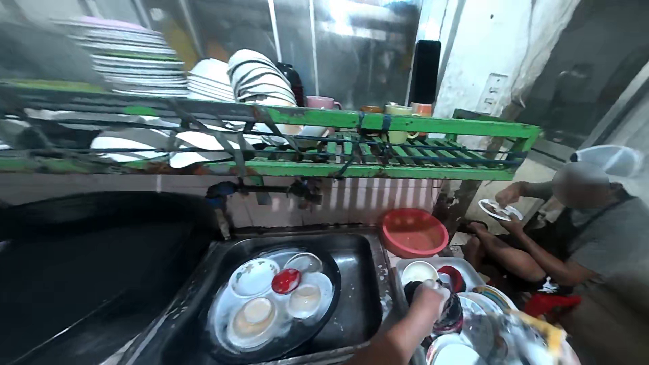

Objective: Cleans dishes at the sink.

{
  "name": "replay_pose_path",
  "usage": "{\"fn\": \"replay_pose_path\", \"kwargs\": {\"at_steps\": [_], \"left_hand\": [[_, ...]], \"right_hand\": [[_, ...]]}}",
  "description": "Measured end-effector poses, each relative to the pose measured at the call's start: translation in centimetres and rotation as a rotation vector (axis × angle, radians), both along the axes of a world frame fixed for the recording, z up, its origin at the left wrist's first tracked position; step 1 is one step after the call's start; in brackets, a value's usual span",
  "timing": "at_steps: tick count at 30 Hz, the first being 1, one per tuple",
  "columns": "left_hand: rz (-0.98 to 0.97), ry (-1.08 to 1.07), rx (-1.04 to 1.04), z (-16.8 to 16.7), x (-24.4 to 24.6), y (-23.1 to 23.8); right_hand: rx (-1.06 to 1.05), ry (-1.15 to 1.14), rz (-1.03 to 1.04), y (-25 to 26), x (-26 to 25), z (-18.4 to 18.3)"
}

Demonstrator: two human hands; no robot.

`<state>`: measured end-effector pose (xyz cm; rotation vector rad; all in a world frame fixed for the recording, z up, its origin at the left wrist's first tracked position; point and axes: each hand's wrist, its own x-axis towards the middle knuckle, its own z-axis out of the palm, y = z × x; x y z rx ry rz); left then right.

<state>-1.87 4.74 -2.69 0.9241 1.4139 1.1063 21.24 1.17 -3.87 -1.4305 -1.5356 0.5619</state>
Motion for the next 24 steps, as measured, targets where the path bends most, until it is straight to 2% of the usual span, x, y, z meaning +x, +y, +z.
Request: {"fn": "replay_pose_path", "kwargs": {"at_steps": [2, 4, 5, 7, 10, 12, 15, 17, 18, 20, 22, 24], "left_hand": [[-0.011, -0.121, 0.036, 1.2, 0.8, -1.3], [-0.073, -0.053, 0.059, 3.1, 2.2, -3.7], [-0.135, 0.087, 0.086, 4.3, 2.7, -5.0], [-0.296, 0.367, 0.182, 5.5, 2.7, -6.4], [-0.330, 0.392, 0.363, 5.4, 2.6, -7.1], [-0.277, 0.369, 0.372, 4.7, 2.3, -6.5], [-0.220, 0.413, 0.310, 4.6, 0.9, -5.6], [-0.287, 0.450, 0.301, 4.5, 0.2, -5.6], [-0.337, 0.451, 0.326, 4.4, 0.2, -5.8], [-0.387, 0.370, 0.405, 4.3, 0.7, -6.3], [-0.312, 0.163, 0.411, 4.6, 1.6, -6.7], [-0.108, -0.086, 0.359, 4.1, 2.3, -6.1]], "right_hand": [[0.100, 0.090, 0.055, 0.2, -3.6, 2.2], [0.093, -0.005, 0.146, 0.3, -7.0, 4.2], [0.031, -0.078, 0.164, 0.7, -8.1, 4.9], [-0.227, -0.125, 0.154, 3.2, -8.6, 6.5], [-0.494, 0.058, 0.219, 7.2, -7.6, 7.0], [-0.462, 0.049, 0.196, 6.9, -8.4, 7.2], [-0.194, -0.191, 0.132, 2.9, -10.7, 7.1], [-0.088, -0.145, 0.113, 1.8, -10.7, 5.2], [-0.142, -0.051, 0.110, 2.3, -10.1, 4.8], [-0.352, 0.202, 0.136, 4.6, -8.0, 4.4], [-0.440, 0.414, 0.164, 5.4, -6.6, 4.3], [-0.353, 0.326, 0.052, 3.8, -7.1, 5.0]]}}
